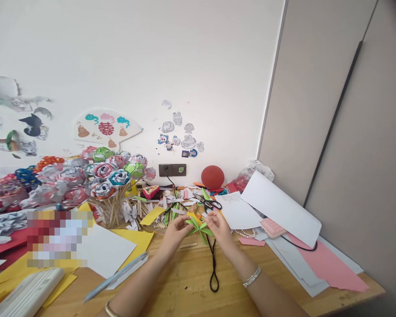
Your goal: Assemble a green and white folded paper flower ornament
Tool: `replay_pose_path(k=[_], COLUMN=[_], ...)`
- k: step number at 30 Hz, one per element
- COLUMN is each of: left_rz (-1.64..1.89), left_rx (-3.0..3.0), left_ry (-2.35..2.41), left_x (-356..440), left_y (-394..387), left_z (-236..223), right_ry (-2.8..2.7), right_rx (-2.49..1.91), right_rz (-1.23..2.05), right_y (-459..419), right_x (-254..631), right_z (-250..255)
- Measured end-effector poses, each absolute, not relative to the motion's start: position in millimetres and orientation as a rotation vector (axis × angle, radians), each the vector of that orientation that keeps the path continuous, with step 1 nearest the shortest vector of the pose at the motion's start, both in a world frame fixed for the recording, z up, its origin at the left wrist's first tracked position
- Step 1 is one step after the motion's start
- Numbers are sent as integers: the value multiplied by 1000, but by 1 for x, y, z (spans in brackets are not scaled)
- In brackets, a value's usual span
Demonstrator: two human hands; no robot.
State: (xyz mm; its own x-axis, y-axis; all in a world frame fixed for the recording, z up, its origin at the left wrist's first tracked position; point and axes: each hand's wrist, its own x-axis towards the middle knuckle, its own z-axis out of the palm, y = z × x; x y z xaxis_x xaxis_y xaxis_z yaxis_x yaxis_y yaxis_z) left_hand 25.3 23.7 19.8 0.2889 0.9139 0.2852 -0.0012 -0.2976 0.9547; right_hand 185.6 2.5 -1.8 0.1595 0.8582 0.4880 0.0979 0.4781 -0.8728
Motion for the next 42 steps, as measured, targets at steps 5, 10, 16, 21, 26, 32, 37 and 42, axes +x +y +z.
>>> replay_pose_path(k=[5,10,16,21,26,32,37,42], left_rz=[1241,1294,1256,1265,1292,1394,1489,1575], left_rx=[1720,1837,1918,1946,2241,2612,2679,2687], left_ry=[898,923,949,975,951,976,962,924], left_x=[26,30,30,29,29,31,30,29], left_y=[22,15,14,19,17,16,15,11], left_z=[20,21,21,17,15,4,4,8], right_ry=[-1543,-1617,-1572,-1502,-1518,-1555,-1618,-1675], right_rx=[-986,-1048,-1067,-1075,-1065,-1057,-1072,-1020], right_rz=[461,391,483,504,484,412,170,24], right_y=[-4,-7,-5,-2,-1,-2,-8,-11], right_x=[183,180,178,180,180,180,180,181], right_z=[-4,-5,-3,-6,-9,-11,-7,-4])
